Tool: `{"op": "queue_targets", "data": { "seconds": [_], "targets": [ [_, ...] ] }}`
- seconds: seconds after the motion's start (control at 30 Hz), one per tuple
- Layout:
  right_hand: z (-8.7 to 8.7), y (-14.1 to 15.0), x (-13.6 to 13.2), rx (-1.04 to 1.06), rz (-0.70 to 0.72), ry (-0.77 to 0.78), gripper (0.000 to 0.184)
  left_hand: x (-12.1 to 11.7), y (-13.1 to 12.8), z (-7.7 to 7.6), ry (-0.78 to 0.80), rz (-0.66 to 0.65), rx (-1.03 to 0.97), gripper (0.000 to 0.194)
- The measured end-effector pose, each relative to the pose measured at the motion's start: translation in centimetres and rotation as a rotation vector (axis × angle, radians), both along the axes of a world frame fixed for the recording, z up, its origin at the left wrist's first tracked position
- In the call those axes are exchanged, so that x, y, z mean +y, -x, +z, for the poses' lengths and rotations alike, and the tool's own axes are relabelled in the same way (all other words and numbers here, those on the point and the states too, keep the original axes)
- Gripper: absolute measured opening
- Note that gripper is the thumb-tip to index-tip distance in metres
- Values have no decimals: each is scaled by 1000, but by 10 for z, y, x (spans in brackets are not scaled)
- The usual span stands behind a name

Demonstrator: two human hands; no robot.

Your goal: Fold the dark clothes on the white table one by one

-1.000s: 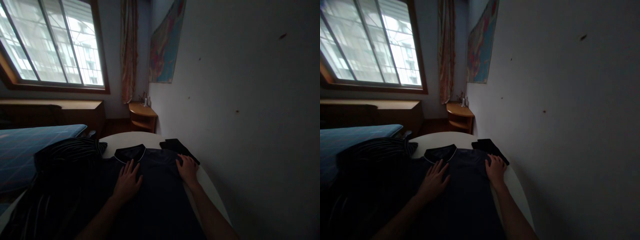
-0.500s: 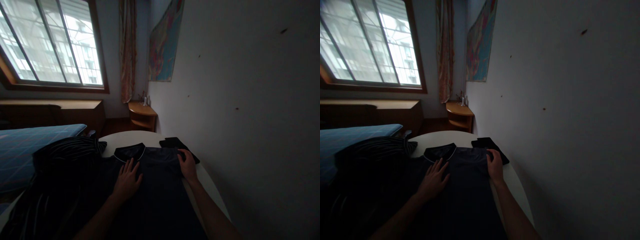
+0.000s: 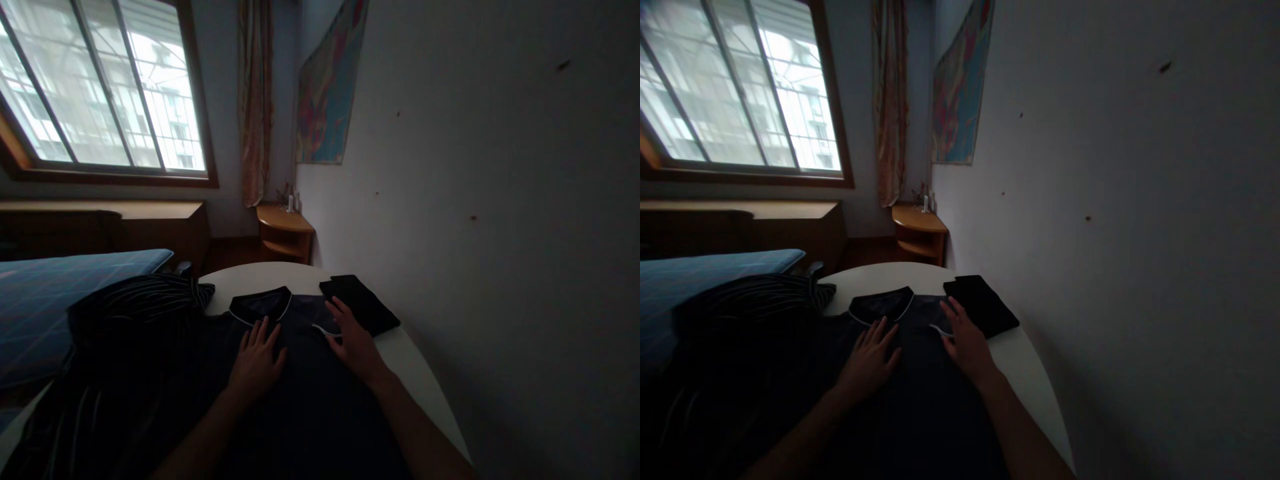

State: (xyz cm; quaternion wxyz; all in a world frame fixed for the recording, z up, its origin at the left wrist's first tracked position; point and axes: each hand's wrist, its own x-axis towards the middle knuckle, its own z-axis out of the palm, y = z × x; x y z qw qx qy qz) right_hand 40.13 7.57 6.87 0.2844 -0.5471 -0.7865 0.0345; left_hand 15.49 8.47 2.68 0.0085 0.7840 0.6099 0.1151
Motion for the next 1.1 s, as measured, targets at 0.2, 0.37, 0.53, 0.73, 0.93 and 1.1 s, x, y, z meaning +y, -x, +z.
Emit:
{"op": "queue_targets", "data": {
  "seconds": [0.2,0.37,0.53,0.73,0.93,1.1],
  "targets": [
    [12,-9,-8,-299,-99,109,33,0,0,0,8,3,3,58],
    [15,-7,-9,-118,-179,89,21,1,0,1,9,4,-7,58],
    [21,3,-16,24,-133,63,27,1,1,-2,6,0,-24,58],
    [19,3,-21,-61,138,225,34,1,1,-2,-11,7,-25,58],
    [0,13,-23,-207,249,331,71,0,-1,-1,1,9,-22,58],
    [-9,29,-24,-212,187,318,67,2,0,-3,-7,8,-15,57]
  ]
}}
